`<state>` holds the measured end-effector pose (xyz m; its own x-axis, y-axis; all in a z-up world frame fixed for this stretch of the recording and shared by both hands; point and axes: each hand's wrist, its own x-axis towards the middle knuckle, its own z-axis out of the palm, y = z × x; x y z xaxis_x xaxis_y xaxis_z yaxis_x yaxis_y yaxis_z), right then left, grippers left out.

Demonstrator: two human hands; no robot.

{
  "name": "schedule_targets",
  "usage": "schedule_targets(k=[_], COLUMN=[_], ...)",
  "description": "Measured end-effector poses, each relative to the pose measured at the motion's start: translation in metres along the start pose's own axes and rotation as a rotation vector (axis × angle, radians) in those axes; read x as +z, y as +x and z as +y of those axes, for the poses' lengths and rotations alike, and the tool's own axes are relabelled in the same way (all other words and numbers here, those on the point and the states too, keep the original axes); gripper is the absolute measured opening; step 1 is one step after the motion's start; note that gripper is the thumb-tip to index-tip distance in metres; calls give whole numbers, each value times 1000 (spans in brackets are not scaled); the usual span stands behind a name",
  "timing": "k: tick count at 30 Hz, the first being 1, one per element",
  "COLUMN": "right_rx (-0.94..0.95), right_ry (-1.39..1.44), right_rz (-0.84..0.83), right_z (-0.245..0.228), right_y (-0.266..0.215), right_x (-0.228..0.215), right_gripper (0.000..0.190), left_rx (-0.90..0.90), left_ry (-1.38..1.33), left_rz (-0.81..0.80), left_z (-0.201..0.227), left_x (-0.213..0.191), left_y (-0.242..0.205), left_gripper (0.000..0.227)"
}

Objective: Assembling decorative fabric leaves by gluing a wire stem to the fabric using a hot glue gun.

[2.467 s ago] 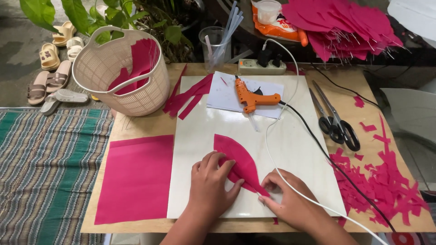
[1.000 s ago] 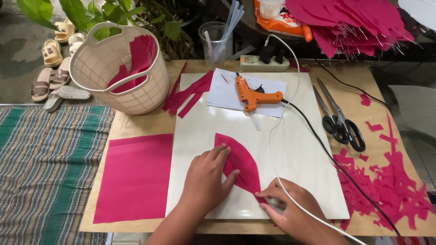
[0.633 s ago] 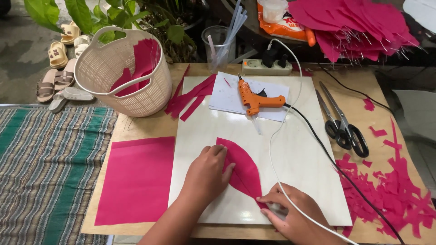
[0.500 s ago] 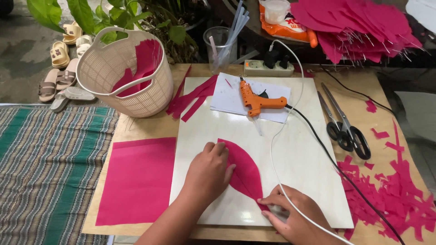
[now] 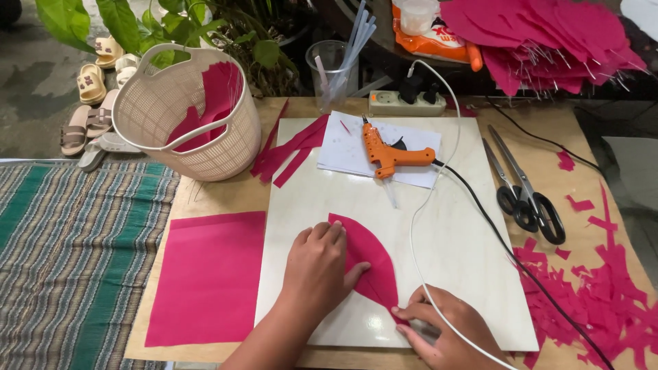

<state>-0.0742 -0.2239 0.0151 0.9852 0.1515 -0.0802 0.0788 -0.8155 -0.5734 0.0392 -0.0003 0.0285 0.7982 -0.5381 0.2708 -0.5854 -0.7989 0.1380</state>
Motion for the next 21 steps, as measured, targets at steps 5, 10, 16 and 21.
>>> schedule_targets(k=[5, 10, 16, 21], right_rx=[-58, -40, -114, -124], right_ry=[14, -24, 0, -55], right_rz=[52, 32, 83, 45], right_z=[-4, -5, -23, -29], right_y=[-1, -1, 6, 11], right_x=[0, 1, -10, -9], right_gripper=[12, 13, 41, 34], left_rx=[-17, -23, -32, -35], left_ry=[-16, -28, -25, -23], left_rz=[-15, 26, 19, 31], left_z=[2, 3, 3, 3], left_x=[-4, -1, 0, 2], left_y=[0, -1, -1, -3], left_gripper=[63, 66, 67, 68])
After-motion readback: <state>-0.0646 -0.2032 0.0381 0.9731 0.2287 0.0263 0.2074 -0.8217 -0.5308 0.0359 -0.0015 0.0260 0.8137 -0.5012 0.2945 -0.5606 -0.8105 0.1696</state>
